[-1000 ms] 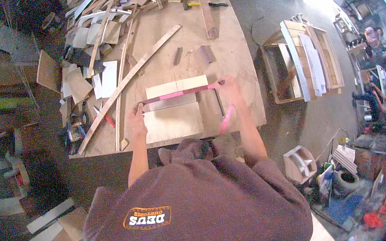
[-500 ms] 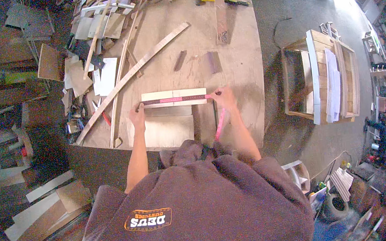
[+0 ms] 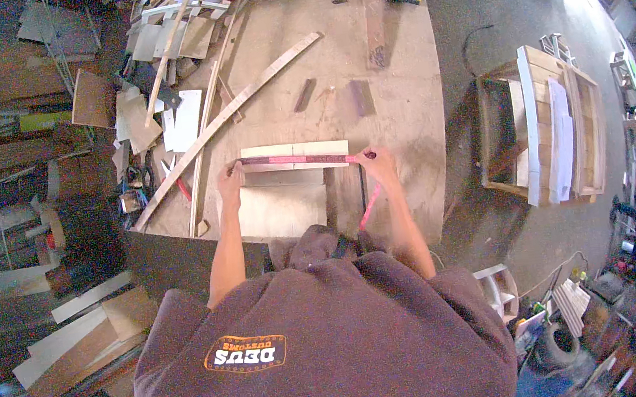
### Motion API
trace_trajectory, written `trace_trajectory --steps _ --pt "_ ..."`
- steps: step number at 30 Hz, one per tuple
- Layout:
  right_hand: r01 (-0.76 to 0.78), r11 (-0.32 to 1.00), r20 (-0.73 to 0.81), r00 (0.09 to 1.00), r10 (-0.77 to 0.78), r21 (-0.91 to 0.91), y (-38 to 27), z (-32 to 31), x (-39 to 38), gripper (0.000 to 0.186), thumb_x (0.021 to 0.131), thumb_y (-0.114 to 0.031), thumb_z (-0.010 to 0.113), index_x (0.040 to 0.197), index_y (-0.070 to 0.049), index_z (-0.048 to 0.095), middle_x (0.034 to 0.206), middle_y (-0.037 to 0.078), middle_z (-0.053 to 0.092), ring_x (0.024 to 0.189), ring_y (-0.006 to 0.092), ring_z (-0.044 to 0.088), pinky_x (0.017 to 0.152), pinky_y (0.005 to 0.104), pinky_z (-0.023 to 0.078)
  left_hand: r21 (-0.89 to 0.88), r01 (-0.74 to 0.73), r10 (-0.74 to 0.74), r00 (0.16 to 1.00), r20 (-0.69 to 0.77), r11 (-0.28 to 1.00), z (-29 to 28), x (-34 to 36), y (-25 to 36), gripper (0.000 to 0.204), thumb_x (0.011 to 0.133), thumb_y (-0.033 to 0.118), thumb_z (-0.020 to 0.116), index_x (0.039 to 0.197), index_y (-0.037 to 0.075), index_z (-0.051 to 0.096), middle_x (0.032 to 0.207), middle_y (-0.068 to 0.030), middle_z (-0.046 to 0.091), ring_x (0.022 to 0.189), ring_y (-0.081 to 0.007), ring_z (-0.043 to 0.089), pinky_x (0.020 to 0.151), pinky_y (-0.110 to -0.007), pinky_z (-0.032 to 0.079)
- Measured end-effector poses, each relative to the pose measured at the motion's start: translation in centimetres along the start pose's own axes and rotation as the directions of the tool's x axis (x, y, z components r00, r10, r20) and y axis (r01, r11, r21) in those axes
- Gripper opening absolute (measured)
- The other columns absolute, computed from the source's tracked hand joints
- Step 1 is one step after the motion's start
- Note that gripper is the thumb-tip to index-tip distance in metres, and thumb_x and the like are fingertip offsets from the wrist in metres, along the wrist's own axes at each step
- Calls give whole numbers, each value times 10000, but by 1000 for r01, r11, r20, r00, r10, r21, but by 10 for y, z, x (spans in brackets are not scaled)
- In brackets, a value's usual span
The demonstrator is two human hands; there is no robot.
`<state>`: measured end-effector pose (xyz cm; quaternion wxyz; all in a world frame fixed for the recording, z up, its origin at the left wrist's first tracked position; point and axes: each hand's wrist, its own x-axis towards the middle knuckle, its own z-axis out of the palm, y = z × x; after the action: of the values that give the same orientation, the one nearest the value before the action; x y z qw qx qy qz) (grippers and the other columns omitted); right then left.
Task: The person measures a piece of wood with a measuring tape, winds up the tape, and saws the wood using a hand saw.
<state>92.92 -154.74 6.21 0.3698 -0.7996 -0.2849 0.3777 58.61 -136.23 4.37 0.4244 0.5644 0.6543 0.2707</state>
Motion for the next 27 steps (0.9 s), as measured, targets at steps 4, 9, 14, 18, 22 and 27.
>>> trace_trajectory --steps 4,9,14,18,22,27 --pt "91 996 -22 996 -91 18 0 11 -29 183 800 -167 679 792 13 706 629 24 626 591 79 532 569 269 442 -32 -92 93 995 35 995 -11 18 6 301 907 234 644 1029 -39 679 836 -79 685 733 -142 612 695 -293 478" --pt "-17 1000 131 991 17 3 11 33 -79 272 824 -243 706 978 -20 690 756 30 654 668 95 552 625 270 457 -62 -122 129 982 139 991 -13 31 44 274 910 215 640 1030 -30 676 872 -103 700 762 -159 641 713 -303 491" --pt "-5 907 199 975 98 -422 -17 59 -117 480 846 -478 656 1093 -66 660 950 139 702 891 289 666 798 407 499 -64 -178 189 940 283 982 -21 48 50 269 907 218 651 1044 -12 675 880 -102 704 744 -180 642 705 -314 498" --pt "-71 753 175 954 243 -654 -53 90 -137 477 835 -458 645 1143 -93 649 1013 157 702 976 355 656 908 501 449 -31 -324 312 874 374 945 -23 66 45 243 886 199 662 1021 0 687 854 -102 711 761 -178 663 711 -315 506" --pt "-126 714 31 979 202 -689 -47 132 -141 455 822 -388 659 1188 -120 630 1088 169 682 1030 341 647 941 563 401 -40 -408 383 815 435 912 -24 80 48 215 859 169 657 992 4 699 824 -137 709 787 -209 681 732 -332 511" --pt "-223 818 -157 974 163 -531 -52 174 -153 403 839 -334 644 1174 -112 622 1065 166 688 1015 332 650 879 490 458 60 -517 445 786 430 854 -32 80 44 230 861 201 656 986 13 697 854 -155 713 824 -273 691 762 -372 518"
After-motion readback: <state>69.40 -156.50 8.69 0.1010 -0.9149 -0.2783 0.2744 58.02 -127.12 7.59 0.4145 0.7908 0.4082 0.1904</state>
